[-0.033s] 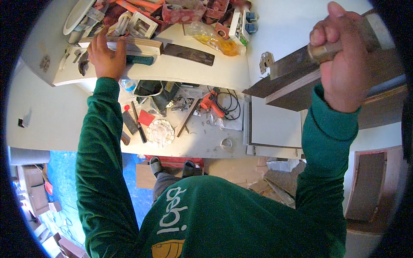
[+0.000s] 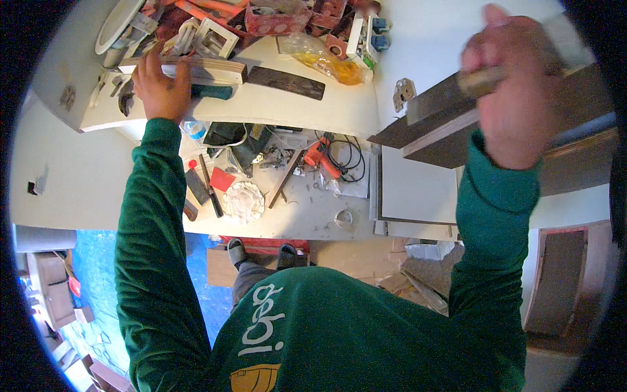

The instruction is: The person uses a chisel to carve and adjust a wooden cabinet door, repeatedly tapping and scraping the edge to fit it into place. They handle the door and chisel throughout, occasionally pausing to inspect the fit.

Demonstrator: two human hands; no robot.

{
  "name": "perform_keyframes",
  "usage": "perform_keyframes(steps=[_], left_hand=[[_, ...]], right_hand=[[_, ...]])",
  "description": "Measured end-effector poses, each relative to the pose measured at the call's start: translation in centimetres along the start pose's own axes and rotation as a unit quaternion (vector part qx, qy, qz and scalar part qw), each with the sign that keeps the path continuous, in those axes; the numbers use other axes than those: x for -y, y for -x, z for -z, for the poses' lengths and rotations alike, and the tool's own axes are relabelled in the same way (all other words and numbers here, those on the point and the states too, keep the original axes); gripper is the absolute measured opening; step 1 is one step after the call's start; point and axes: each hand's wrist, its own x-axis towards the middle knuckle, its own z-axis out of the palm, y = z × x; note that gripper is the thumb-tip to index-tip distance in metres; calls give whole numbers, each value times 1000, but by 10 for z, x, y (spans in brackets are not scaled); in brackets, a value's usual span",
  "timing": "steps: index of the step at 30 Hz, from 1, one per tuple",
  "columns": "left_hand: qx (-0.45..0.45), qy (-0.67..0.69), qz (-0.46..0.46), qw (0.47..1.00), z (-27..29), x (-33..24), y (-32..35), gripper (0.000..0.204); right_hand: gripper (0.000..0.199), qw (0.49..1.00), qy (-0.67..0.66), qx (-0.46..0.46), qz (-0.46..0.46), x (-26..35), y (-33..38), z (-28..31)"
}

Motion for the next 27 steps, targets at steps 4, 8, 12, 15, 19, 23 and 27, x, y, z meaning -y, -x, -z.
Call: perform_keyframes(steps=[4, 8, 12, 15, 19, 23, 27], left_hand=[[-12, 14, -4, 1000, -2, 1, -4, 55], [-16, 18, -4, 1000, -3, -1, -3, 55], [-15, 9, 3, 1000, -3, -1, -4, 55], [-11, 41, 1, 999, -3, 2, -4, 55], [-7, 27, 13, 1000, -5, 3, -3, 54], [-10, 37, 11, 999, -6, 4, -4, 54], [-11, 45, 2, 999, -5, 4, -4, 53]], right_hand=[[17, 988, 150, -38, -5, -2, 9, -10], [17, 997, 60, -45, 29, -2, 9, -7], [16, 988, 153, -20, 6, -4, 10, -13], [18, 985, 169, -15, 4, -7, 11, -23], [18, 995, 91, 24, 41, -2, -1, -18], [16, 988, 156, 13, 21, -8, 1, -11], [20, 982, 179, -19, 58, -9, 4, -8]])
